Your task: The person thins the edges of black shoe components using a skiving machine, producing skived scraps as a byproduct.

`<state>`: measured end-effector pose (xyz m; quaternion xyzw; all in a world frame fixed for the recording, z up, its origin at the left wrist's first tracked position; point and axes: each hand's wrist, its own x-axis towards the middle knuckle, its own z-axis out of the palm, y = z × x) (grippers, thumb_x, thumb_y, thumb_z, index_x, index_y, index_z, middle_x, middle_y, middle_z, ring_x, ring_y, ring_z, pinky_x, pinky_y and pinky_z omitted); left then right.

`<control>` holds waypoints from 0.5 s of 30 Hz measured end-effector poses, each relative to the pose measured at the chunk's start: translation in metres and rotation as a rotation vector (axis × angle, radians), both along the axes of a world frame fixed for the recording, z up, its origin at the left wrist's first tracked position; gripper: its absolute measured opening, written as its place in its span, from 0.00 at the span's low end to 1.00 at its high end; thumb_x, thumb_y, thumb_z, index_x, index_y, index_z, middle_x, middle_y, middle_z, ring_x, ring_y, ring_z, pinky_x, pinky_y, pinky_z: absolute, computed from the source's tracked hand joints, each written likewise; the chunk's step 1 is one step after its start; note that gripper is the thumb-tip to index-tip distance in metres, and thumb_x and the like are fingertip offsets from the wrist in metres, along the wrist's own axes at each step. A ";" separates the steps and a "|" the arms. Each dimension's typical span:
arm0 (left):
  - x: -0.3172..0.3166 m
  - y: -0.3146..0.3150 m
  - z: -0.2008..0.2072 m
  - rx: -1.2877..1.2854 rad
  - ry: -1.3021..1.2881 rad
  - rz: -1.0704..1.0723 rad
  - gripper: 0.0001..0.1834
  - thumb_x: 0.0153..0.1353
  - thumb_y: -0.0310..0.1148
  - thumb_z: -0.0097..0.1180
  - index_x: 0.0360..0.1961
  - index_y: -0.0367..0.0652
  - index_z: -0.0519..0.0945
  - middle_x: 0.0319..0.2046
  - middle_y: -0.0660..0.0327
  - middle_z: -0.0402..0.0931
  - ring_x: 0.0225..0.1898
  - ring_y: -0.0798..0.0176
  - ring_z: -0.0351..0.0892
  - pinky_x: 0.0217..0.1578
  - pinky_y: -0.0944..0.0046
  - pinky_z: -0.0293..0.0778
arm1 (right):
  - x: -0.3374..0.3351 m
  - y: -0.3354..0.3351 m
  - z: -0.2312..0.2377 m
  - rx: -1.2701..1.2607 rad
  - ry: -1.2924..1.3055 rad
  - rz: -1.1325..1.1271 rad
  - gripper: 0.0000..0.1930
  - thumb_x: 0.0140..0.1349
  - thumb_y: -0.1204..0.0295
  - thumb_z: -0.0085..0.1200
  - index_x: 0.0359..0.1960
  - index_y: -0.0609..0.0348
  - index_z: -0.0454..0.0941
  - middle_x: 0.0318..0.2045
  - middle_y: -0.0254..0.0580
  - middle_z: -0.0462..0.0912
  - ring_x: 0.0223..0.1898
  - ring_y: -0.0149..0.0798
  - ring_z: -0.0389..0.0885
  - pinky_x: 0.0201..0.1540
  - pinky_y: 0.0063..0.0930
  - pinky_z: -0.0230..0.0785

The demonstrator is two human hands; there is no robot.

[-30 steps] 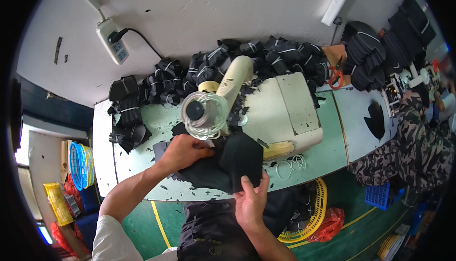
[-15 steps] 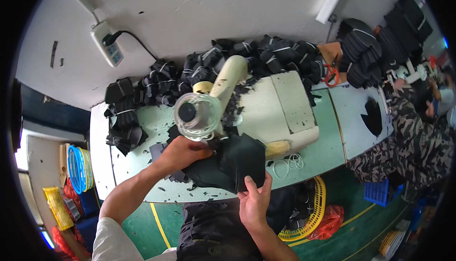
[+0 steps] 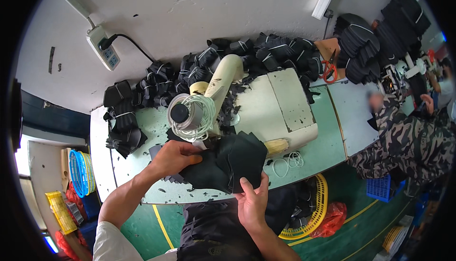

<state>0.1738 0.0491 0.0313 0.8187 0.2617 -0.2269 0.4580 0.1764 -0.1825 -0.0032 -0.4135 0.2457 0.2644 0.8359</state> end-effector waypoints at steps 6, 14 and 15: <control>0.013 -0.008 -0.005 0.079 0.031 -0.018 0.18 0.53 0.40 0.65 0.43 0.43 0.85 0.34 0.55 0.85 0.35 0.63 0.84 0.41 0.65 0.76 | 0.005 0.001 0.001 0.013 -0.016 -0.012 0.20 0.64 0.78 0.51 0.56 0.49 0.62 0.42 0.33 0.79 0.38 0.32 0.82 0.38 0.31 0.79; 0.007 0.002 0.000 0.109 0.040 -0.024 0.17 0.53 0.41 0.65 0.40 0.43 0.86 0.34 0.53 0.85 0.34 0.60 0.85 0.41 0.63 0.77 | -0.002 0.008 0.000 0.026 -0.028 -0.032 0.19 0.64 0.77 0.51 0.54 0.50 0.61 0.44 0.34 0.78 0.39 0.34 0.82 0.38 0.32 0.79; 0.011 -0.002 -0.004 0.107 0.041 -0.021 0.17 0.53 0.41 0.65 0.40 0.43 0.86 0.34 0.53 0.85 0.34 0.60 0.85 0.41 0.63 0.77 | 0.000 0.007 -0.001 0.019 -0.036 -0.039 0.20 0.63 0.78 0.51 0.54 0.50 0.61 0.44 0.34 0.78 0.39 0.34 0.82 0.38 0.32 0.79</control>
